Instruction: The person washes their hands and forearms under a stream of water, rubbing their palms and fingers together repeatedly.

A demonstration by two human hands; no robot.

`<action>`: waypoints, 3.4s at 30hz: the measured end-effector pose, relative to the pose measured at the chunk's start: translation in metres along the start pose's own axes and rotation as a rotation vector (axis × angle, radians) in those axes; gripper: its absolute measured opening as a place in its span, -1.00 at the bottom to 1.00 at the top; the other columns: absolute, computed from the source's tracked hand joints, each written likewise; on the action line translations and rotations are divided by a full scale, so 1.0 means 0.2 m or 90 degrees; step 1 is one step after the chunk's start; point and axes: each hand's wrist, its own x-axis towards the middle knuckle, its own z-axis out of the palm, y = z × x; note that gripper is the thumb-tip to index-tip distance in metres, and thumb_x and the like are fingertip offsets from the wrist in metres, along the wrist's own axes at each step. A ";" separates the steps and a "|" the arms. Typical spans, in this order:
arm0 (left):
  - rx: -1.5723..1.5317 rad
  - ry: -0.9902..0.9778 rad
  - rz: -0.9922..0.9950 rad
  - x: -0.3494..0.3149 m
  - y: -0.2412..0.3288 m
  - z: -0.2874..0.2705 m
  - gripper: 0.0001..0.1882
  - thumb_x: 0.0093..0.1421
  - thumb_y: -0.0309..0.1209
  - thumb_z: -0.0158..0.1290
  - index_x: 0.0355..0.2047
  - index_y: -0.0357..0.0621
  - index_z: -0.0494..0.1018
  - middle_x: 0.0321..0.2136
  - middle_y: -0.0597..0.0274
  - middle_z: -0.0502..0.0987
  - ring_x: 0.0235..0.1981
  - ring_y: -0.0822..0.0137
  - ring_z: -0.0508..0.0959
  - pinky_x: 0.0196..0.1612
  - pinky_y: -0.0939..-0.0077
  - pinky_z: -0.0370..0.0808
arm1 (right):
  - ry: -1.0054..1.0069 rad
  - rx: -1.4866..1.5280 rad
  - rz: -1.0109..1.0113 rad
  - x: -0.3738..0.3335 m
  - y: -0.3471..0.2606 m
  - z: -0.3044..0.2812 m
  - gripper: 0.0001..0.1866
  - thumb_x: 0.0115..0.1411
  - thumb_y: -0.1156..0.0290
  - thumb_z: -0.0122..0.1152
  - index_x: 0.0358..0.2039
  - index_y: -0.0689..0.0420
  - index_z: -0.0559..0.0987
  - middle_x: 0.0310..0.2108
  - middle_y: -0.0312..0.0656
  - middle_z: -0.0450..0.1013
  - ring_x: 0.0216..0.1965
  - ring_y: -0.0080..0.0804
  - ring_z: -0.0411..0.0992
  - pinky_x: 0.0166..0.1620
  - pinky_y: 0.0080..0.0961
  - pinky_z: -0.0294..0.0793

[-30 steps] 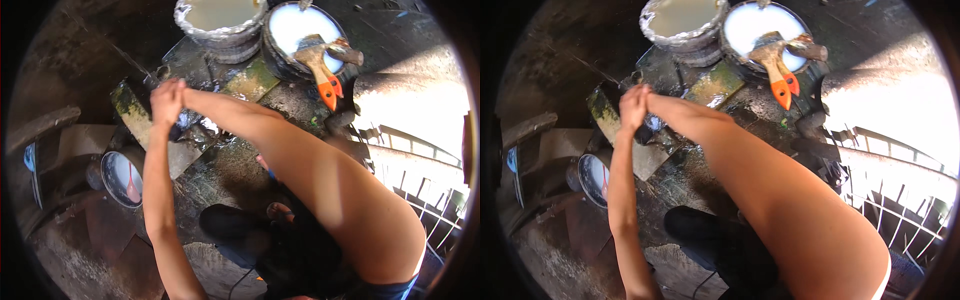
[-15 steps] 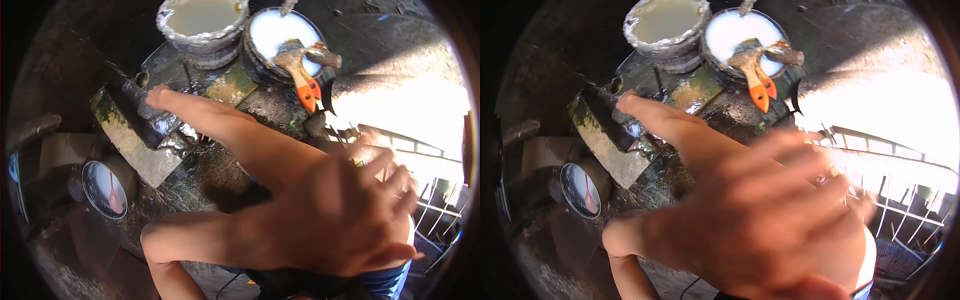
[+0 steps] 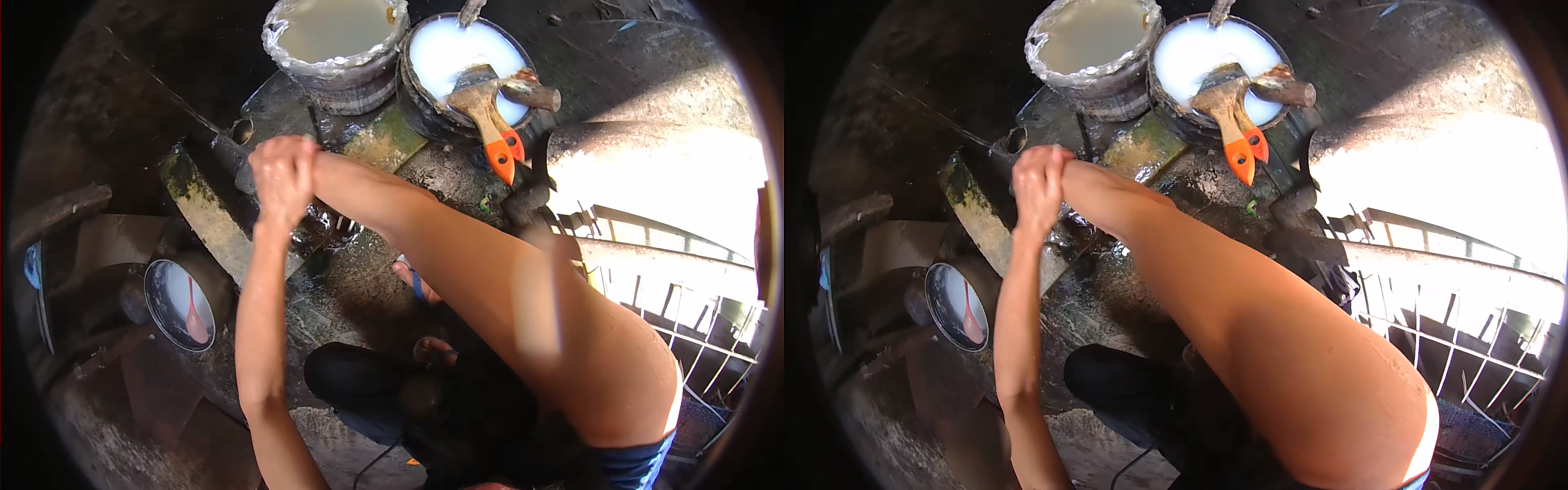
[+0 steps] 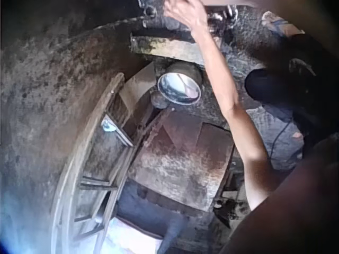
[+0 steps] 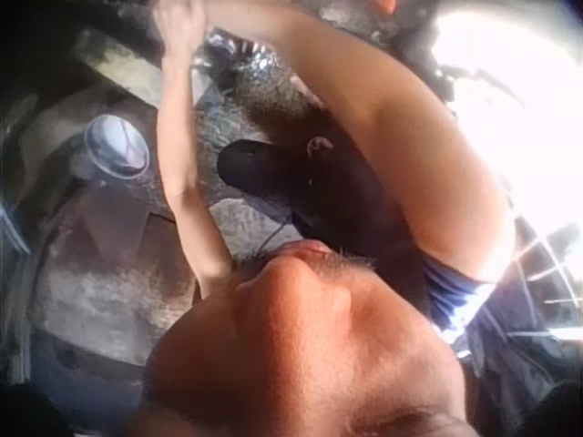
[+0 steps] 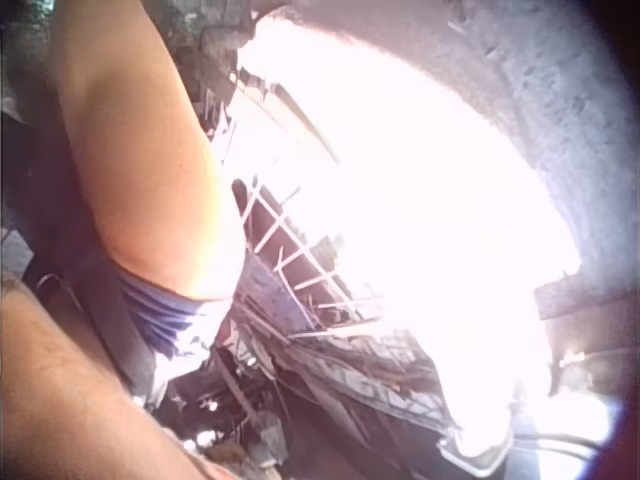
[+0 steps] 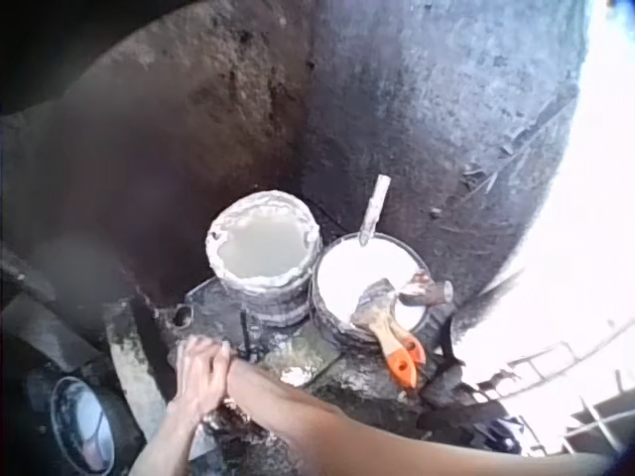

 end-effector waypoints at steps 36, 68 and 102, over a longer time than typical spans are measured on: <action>0.099 0.158 -0.600 -0.01 -0.96 -0.42 -0.29 0.26 0.07 -0.07 0.20 -0.25 0.30 0.17 -0.09 0.37 0.26 -0.03 0.28 0.30 0.02 0.13 | -0.064 1.780 -0.178 -0.44 -0.64 -0.72 -0.25 0.40 -0.14 -0.55 -0.08 0.37 0.37 -0.03 0.09 0.41 0.06 0.04 0.35 0.22 0.01 0.26; -0.139 0.343 -0.808 0.26 -0.65 -0.46 -0.35 0.01 0.00 0.30 -0.12 -0.35 0.51 -0.11 -0.11 0.58 -0.09 0.05 0.62 -0.04 0.22 0.56 | 0.080 1.616 -0.200 -0.37 -0.49 -0.84 -0.14 0.31 -0.32 -0.54 0.03 0.31 0.34 -0.03 0.21 0.43 -0.01 0.11 0.41 0.13 0.10 0.34; -0.608 0.610 -0.331 -0.58 -0.44 -0.45 -0.76 0.09 -0.71 -0.27 -0.54 -0.08 0.31 -0.68 0.39 0.26 -0.64 0.40 0.27 -0.44 0.42 0.37 | 0.198 1.471 -0.035 -0.30 -0.70 -0.71 -0.81 0.16 0.64 -0.16 -0.52 0.08 0.36 -0.71 -0.30 0.20 -0.77 -0.57 0.10 -0.73 -0.59 0.01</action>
